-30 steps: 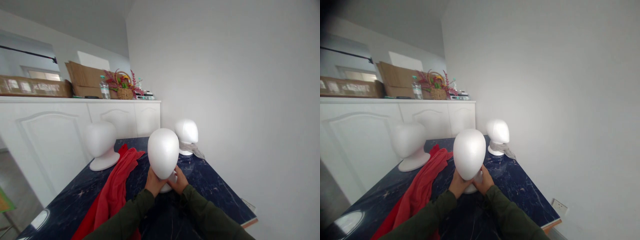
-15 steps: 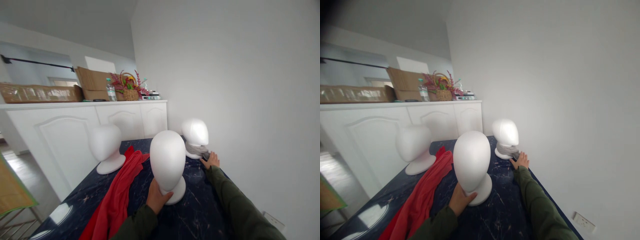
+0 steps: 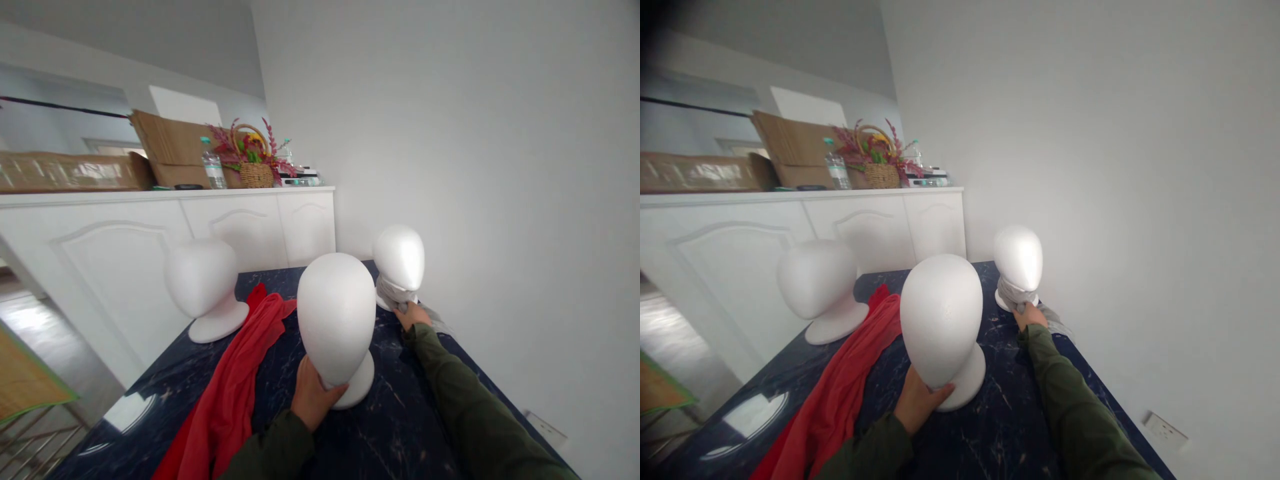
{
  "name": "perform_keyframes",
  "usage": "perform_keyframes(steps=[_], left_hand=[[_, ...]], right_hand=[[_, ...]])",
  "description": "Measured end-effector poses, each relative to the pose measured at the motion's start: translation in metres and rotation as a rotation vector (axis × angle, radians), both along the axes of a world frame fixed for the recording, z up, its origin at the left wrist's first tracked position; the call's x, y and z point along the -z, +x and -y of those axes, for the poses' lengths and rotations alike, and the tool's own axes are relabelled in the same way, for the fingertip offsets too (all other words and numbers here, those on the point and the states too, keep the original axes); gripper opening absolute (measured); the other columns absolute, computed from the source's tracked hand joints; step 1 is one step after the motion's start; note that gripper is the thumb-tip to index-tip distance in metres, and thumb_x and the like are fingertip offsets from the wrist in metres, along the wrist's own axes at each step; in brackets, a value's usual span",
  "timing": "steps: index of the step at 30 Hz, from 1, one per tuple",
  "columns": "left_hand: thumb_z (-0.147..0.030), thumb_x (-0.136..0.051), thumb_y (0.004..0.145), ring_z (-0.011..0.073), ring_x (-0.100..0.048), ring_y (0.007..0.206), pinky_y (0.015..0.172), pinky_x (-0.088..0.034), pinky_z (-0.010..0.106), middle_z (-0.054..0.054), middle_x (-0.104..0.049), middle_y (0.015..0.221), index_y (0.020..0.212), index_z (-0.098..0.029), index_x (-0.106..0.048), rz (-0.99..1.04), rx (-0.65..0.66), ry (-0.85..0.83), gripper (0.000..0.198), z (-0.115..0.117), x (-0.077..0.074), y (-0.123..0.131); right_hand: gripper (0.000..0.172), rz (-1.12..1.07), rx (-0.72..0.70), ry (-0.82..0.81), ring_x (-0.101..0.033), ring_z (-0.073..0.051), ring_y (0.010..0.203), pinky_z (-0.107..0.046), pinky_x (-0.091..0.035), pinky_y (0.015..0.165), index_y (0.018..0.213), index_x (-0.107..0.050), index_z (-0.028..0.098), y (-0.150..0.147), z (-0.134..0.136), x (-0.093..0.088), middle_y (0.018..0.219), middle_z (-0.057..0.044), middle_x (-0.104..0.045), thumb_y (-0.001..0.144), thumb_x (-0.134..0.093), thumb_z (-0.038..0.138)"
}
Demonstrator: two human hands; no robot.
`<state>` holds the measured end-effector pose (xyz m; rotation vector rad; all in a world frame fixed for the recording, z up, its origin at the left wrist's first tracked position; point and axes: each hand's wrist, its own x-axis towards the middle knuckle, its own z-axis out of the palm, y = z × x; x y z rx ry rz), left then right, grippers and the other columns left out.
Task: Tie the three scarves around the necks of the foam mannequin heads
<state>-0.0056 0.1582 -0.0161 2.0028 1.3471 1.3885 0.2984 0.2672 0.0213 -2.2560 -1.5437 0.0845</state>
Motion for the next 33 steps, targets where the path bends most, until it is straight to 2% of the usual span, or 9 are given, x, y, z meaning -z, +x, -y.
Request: perform_keyframes(steps=[3,6,12,16,19,23,27,30,33], left_hand=[[-0.040,-0.072,0.055,0.0336,-0.047,0.113,0.095,-0.036,0.051,0.015,-0.052,0.119,0.121,-0.016,-0.046,-0.058,-0.008,0.005,0.075,-0.001,0.001,0.000],[-0.042,-0.070,0.058,0.0327,-0.046,0.114,0.096,-0.035,0.050,0.017,-0.050,0.120,0.123,-0.013,-0.042,-0.101,-0.005,0.012,0.077,-0.002,0.003,0.000],[-0.048,-0.067,0.060,0.0329,-0.046,0.113,0.095,-0.036,0.048,0.018,-0.050,0.119,0.123,-0.008,-0.042,-0.148,-0.012,0.032,0.079,-0.003,0.005,-0.002],[-0.050,-0.067,0.060,0.0332,-0.047,0.112,0.094,-0.037,0.049,0.017,-0.052,0.117,0.123,-0.010,-0.042,-0.144,-0.022,0.032,0.078,-0.002,0.003,-0.001],[-0.050,-0.067,0.060,0.0329,-0.046,0.113,0.094,-0.036,0.048,0.017,-0.051,0.118,0.123,-0.011,-0.042,-0.138,-0.009,0.039,0.078,-0.001,0.002,0.000],[-0.049,-0.067,0.060,0.0326,-0.046,0.112,0.095,-0.035,0.049,0.015,-0.051,0.118,0.121,-0.014,-0.042,-0.122,0.006,0.038,0.075,0.000,0.000,0.001],[-0.047,-0.068,0.059,0.0322,-0.045,0.114,0.096,-0.034,0.049,0.016,-0.049,0.120,0.122,-0.013,-0.041,-0.085,0.009,0.033,0.077,0.001,-0.002,0.001],[-0.042,-0.071,0.054,0.0320,-0.045,0.114,0.097,-0.034,0.048,0.016,-0.049,0.120,0.122,-0.012,-0.041,-0.051,0.008,0.021,0.080,0.003,-0.005,0.004],[-0.028,-0.071,0.048,0.0330,-0.041,0.118,0.101,-0.029,0.047,0.017,-0.047,0.124,0.125,-0.009,-0.038,-0.021,-0.010,-0.063,0.087,0.009,-0.013,0.004]], right_hand=[[0.051,-0.006,-0.049,-0.010,-0.057,-0.023,0.097,-0.030,-0.042,0.077,0.114,-0.052,0.011,-0.028,0.000,0.002,0.102,-0.014,-0.062,0.080,-0.046,0.049],[0.047,-0.004,-0.035,-0.015,-0.057,-0.023,0.097,-0.030,-0.041,0.079,0.115,-0.050,0.011,-0.042,0.002,0.003,0.104,-0.014,-0.061,0.081,-0.048,0.043],[0.042,0.060,0.048,0.003,-0.051,-0.028,0.105,-0.036,-0.039,0.084,0.109,-0.054,0.013,-0.024,0.019,0.002,0.110,-0.015,-0.057,0.078,-0.053,0.041],[0.032,0.102,0.059,-0.005,-0.053,-0.027,0.101,-0.035,-0.040,0.081,0.100,-0.058,0.010,-0.013,0.026,0.004,0.105,-0.016,-0.058,0.081,-0.049,0.035],[0.032,0.121,0.058,-0.009,-0.055,-0.027,0.098,-0.034,-0.040,0.078,0.098,-0.059,0.009,-0.011,0.027,0.006,0.102,-0.017,-0.060,0.083,-0.045,0.034],[0.037,0.133,0.073,0.007,-0.056,-0.030,0.096,-0.037,-0.039,0.080,0.098,-0.058,0.008,-0.012,0.029,0.006,0.098,-0.018,-0.061,0.079,-0.051,0.039],[0.052,0.138,0.111,0.068,-0.052,-0.031,0.103,-0.041,-0.032,0.091,0.109,-0.052,0.007,-0.014,0.038,0.006,0.103,-0.018,-0.059,0.074,-0.056,0.045],[0.062,0.150,0.130,0.125,-0.043,-0.032,0.114,-0.043,-0.022,0.099,0.117,-0.044,0.005,-0.017,0.049,0.009,0.116,-0.020,-0.052,0.072,-0.058,0.045],[0.062,0.165,0.099,0.267,-0.029,-0.033,0.124,-0.044,-0.017,0.103,0.118,-0.043,0.004,-0.027,0.066,0.014,0.128,-0.021,-0.042,0.071,-0.057,0.042]])
